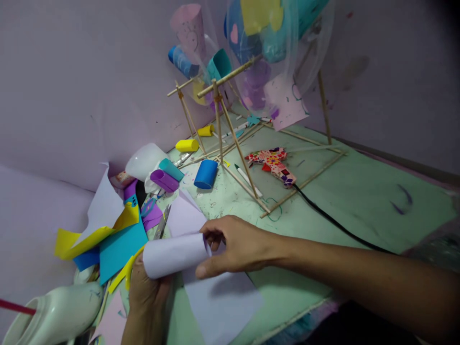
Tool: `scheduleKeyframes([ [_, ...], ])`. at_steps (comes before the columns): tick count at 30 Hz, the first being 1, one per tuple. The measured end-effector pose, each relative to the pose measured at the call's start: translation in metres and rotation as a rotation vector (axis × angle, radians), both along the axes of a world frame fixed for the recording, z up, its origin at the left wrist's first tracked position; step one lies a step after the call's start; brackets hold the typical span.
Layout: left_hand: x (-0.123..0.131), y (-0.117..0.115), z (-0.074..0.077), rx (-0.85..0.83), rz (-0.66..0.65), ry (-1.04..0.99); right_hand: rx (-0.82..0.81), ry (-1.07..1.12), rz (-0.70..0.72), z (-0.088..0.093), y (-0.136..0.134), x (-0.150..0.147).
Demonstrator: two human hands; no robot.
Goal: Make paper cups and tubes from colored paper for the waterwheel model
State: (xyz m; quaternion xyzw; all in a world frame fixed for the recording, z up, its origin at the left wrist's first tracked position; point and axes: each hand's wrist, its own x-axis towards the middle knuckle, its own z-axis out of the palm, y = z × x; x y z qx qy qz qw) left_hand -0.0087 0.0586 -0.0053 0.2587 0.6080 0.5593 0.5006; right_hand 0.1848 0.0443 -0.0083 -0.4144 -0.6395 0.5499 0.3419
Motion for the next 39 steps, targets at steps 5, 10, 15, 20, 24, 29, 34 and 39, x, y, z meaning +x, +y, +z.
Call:
scheduleKeyframes([
  [5,-0.005,-0.008,-0.002,0.123,-0.136,0.127,-0.048,-0.022,-0.093,-0.008,0.004,-0.006],
  [10,-0.013,-0.012,-0.005,0.165,-0.171,0.189,-0.1,-0.075,-0.12,-0.013,0.006,-0.009],
  [15,-0.012,-0.013,-0.004,0.171,-0.192,0.183,-0.108,-0.084,-0.127,-0.013,0.004,-0.01],
  [20,-0.008,-0.012,0.001,0.113,-0.125,0.146,-0.129,-0.061,-0.126,-0.012,0.004,-0.008],
  [24,-0.009,-0.003,0.006,0.035,0.089,-0.018,-0.249,0.14,-0.077,-0.006,0.009,0.001],
  [29,-0.012,0.006,0.009,-0.059,0.229,-0.23,-0.333,0.463,-0.242,0.0,0.016,0.007],
  [34,-0.009,0.007,0.009,-0.071,0.237,-0.217,-0.297,0.483,-0.296,0.001,0.018,0.004],
  [39,-0.009,0.002,0.003,-0.001,0.074,-0.003,-0.248,0.375,-0.237,-0.001,0.014,0.003],
])
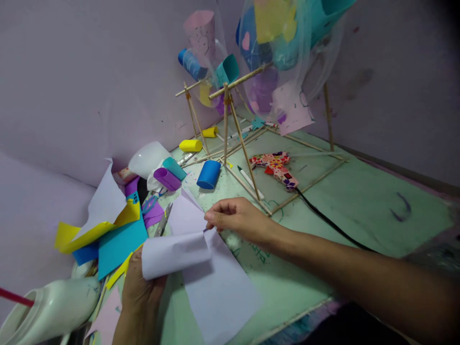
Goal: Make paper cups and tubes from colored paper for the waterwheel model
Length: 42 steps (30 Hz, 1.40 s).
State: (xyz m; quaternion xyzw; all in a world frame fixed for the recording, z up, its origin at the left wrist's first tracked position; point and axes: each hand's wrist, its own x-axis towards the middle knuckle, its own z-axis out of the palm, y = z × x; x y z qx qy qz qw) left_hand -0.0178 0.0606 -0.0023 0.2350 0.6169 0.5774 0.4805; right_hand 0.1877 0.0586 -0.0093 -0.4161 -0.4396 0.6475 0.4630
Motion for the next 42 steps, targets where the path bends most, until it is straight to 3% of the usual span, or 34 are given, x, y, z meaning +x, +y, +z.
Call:
scheduleKeyframes([
  [3,-0.004,-0.006,-0.004,0.068,-0.137,0.197,0.129,-0.187,0.002,0.001,-0.005,0.0],
  [6,-0.005,-0.016,0.0,0.112,-0.17,0.494,0.449,-0.47,-0.001,0.001,-0.011,-0.002],
  [9,0.004,-0.026,0.012,0.205,-0.233,0.763,0.722,-0.573,0.04,-0.004,-0.015,-0.007],
  [13,0.021,-0.036,0.029,0.503,-0.468,1.072,0.82,-0.515,0.102,-0.01,-0.016,-0.009],
  [17,0.032,-0.041,0.038,0.641,-0.561,1.228,0.811,-0.469,0.141,-0.011,-0.015,-0.009],
  [26,0.03,-0.044,0.038,0.571,-0.605,1.136,0.614,-0.352,0.145,-0.008,-0.016,-0.015],
  [33,0.023,-0.039,0.046,0.34,-0.679,0.763,0.462,-0.284,0.134,-0.008,-0.015,-0.016],
  [38,0.011,-0.036,0.039,0.376,-0.602,0.516,0.233,-0.223,0.046,-0.002,-0.014,-0.018],
  [42,0.014,-0.034,0.028,0.296,-0.64,0.505,0.175,-0.141,0.023,-0.003,-0.012,-0.018],
])
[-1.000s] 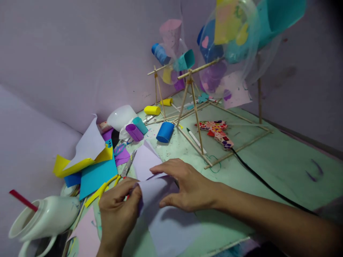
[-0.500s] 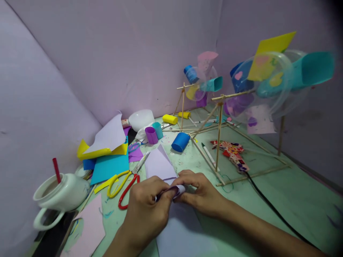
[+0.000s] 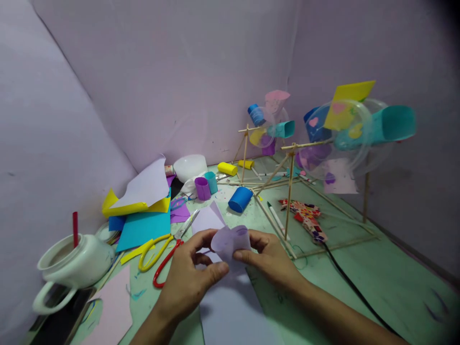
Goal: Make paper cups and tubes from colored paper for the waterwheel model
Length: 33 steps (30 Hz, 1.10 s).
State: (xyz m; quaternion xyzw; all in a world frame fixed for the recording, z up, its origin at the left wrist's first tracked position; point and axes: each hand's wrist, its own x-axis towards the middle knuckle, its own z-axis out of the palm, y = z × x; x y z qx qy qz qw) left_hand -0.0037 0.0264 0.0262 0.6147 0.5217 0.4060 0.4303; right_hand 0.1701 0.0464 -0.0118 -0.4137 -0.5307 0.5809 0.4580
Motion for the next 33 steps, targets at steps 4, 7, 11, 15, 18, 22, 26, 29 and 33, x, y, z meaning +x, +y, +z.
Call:
scheduleKeyframes([
  [4,0.01,0.001,-0.01,-0.008,0.042,0.084,-0.017,0.055,0.017,-0.006,0.002,-0.002],
  [7,0.013,0.001,-0.015,0.04,0.069,0.093,-0.01,0.048,0.037,-0.008,0.001,-0.003],
  [11,0.011,0.001,-0.02,0.074,0.109,0.138,0.028,0.051,0.037,-0.005,0.0,-0.002],
  [15,0.01,0.001,-0.02,0.055,0.11,0.151,0.003,0.074,-0.011,-0.004,0.001,0.001],
  [18,0.012,0.001,-0.015,0.013,0.074,0.161,-0.038,0.106,-0.027,-0.007,0.003,0.0],
  [22,0.017,0.003,-0.011,-0.087,0.068,0.116,-0.068,0.13,-0.063,-0.01,0.004,0.001],
  [26,0.02,0.003,-0.014,-0.154,0.099,0.021,-0.06,0.132,-0.026,-0.011,0.004,0.002],
  [29,0.019,0.002,-0.015,-0.126,0.097,0.006,-0.05,0.119,0.03,-0.009,0.003,0.004],
  [33,0.017,0.002,-0.015,-0.092,0.059,0.049,-0.04,0.1,0.023,-0.007,0.003,0.004],
])
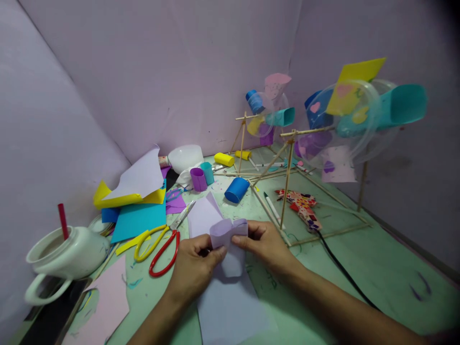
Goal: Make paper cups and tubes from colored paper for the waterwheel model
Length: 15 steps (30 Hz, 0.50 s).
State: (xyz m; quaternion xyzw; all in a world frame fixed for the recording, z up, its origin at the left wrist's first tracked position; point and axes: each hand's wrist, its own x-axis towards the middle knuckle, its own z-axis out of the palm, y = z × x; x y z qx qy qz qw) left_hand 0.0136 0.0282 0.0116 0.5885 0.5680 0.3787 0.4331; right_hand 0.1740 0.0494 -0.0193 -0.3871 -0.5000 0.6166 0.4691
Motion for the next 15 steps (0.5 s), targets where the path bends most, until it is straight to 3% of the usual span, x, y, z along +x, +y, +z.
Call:
scheduleKeyframes([
  [6,0.003,0.0,-0.002,-0.115,-0.071,0.065,-0.023,0.12,-0.147,-0.001,0.002,0.001],
  [15,0.006,0.003,-0.014,-0.276,-0.059,-0.082,-0.18,0.25,-0.129,-0.01,0.007,-0.001],
])
